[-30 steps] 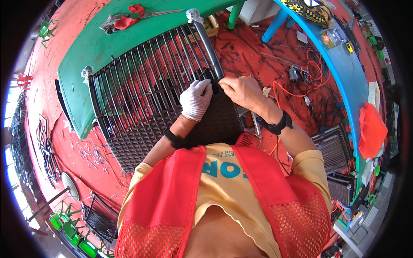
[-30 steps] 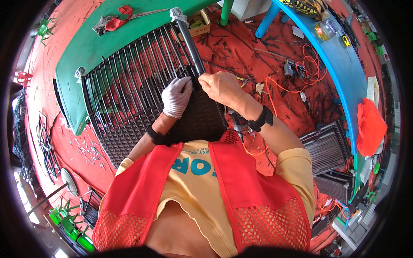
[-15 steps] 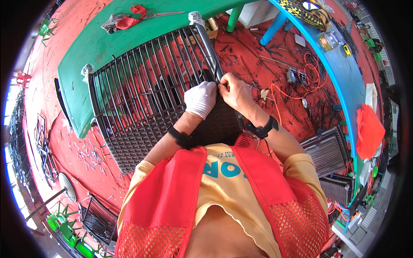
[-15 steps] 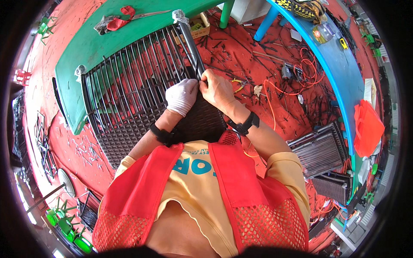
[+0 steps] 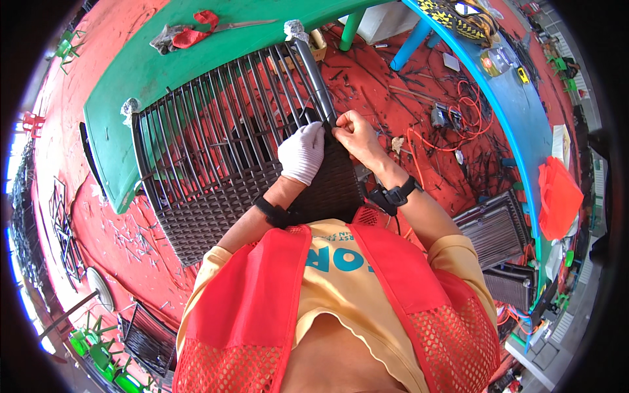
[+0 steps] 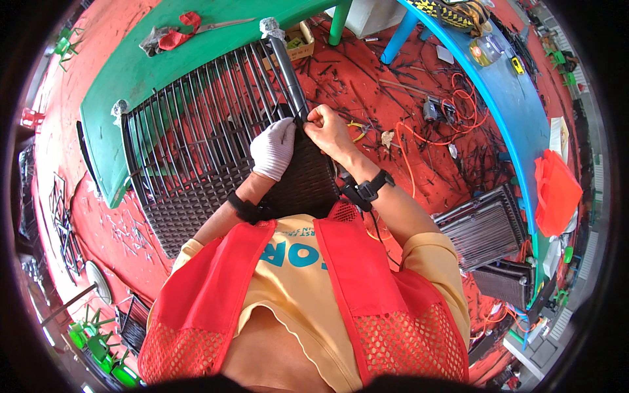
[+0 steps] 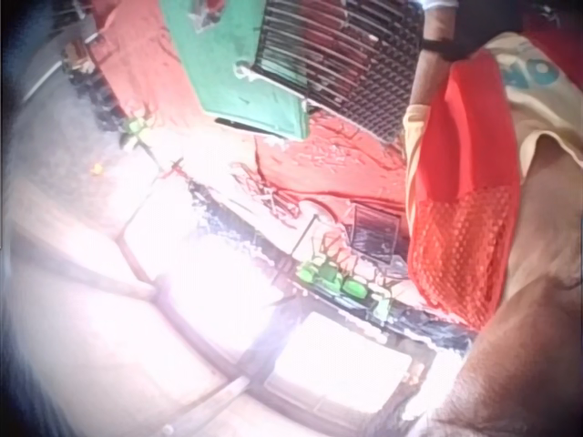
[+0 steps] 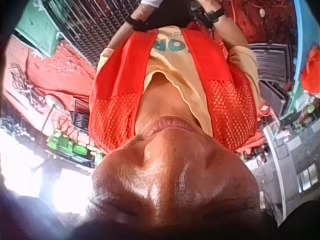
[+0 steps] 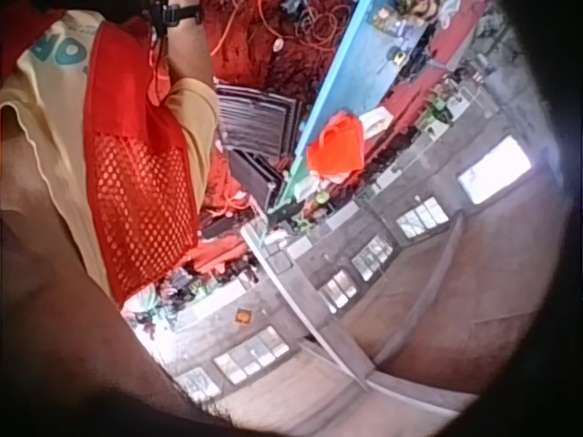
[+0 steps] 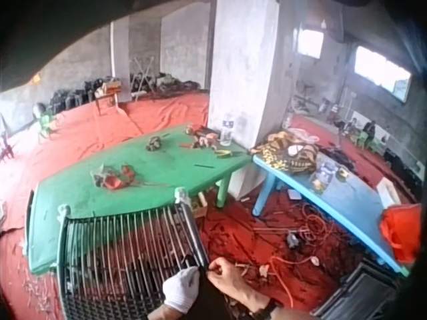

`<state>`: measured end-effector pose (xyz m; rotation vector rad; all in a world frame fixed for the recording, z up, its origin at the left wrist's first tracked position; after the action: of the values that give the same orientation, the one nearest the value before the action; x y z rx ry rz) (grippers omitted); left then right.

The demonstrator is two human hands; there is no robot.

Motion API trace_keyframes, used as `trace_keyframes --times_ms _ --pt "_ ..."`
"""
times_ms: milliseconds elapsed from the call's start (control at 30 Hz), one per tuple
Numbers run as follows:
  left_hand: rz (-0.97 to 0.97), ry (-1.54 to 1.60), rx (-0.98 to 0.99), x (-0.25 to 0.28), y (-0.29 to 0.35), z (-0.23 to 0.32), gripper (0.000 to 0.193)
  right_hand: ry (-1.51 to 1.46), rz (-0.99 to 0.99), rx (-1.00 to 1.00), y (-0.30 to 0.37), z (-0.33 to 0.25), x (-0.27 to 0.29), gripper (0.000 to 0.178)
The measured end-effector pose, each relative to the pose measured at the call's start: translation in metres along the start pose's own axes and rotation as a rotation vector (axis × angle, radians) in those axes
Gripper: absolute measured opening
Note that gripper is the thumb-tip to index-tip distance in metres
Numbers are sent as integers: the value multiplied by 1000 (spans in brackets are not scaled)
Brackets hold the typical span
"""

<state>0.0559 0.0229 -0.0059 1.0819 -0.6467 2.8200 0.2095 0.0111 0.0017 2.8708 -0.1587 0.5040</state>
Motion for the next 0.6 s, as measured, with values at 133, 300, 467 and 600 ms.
trace_keyframes --times_ms 133,300,467,600 --pt "110 131 69 -2 0 -3 18 453 68 171 8 -11 -9 31" --pt "5 50 149 -6 -2 -8 12 814 206 419 7 -24 -18 27" --pt "-38 0 131 -4 -5 -12 11 962 178 356 4 -27 -23 25" --pt "-89 -34 104 -2 -8 -10 12 820 186 348 4 -23 -18 21"
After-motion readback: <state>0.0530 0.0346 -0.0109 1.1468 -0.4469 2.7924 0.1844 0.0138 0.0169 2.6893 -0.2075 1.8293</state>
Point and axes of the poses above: each hand's wrist, its own y-axis away from the middle knuckle, its own x-axis out of the back of the hand, z = x × y, the point moved 1 cm from there along -y, towards the middle knuckle, and after that the axes turned 4 degrees about -x, right-handed, at the moved point
